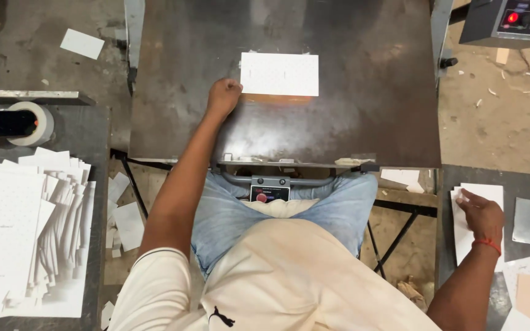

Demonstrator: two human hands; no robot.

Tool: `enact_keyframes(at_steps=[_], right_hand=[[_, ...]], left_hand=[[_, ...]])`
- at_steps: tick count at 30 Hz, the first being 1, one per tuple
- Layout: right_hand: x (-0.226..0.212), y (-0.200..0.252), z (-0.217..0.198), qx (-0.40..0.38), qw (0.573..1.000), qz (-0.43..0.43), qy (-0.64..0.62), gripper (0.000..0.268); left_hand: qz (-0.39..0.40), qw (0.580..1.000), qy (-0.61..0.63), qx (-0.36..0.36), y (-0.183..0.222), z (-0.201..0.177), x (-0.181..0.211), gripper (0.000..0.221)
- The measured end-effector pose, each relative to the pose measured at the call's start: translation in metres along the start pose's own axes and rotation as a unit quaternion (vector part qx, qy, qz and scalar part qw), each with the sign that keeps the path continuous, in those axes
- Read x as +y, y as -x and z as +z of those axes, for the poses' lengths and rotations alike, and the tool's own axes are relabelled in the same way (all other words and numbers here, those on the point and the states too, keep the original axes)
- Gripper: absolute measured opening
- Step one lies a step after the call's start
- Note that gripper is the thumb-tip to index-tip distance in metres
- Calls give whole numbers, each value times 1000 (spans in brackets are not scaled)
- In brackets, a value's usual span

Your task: Operating an industrial machine to press or process stacks of rectangular paper sheets.

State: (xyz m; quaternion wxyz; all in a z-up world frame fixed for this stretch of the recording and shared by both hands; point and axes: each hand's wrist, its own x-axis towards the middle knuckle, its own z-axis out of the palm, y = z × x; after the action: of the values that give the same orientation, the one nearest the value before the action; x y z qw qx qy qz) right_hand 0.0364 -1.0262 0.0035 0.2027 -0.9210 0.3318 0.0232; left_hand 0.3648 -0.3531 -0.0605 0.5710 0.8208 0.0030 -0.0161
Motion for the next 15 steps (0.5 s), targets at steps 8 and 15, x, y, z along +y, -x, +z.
enact_keyframes(at_steps=[8,15], right_hand=[[17,-2,0,-22,998,-1,-57,29],[-10,49,20,99,989,109,17,63]], left_hand=[[-232,964,-94,93,-19,21,61,39],[-241,955,-121,122,-20,37,45,36]])
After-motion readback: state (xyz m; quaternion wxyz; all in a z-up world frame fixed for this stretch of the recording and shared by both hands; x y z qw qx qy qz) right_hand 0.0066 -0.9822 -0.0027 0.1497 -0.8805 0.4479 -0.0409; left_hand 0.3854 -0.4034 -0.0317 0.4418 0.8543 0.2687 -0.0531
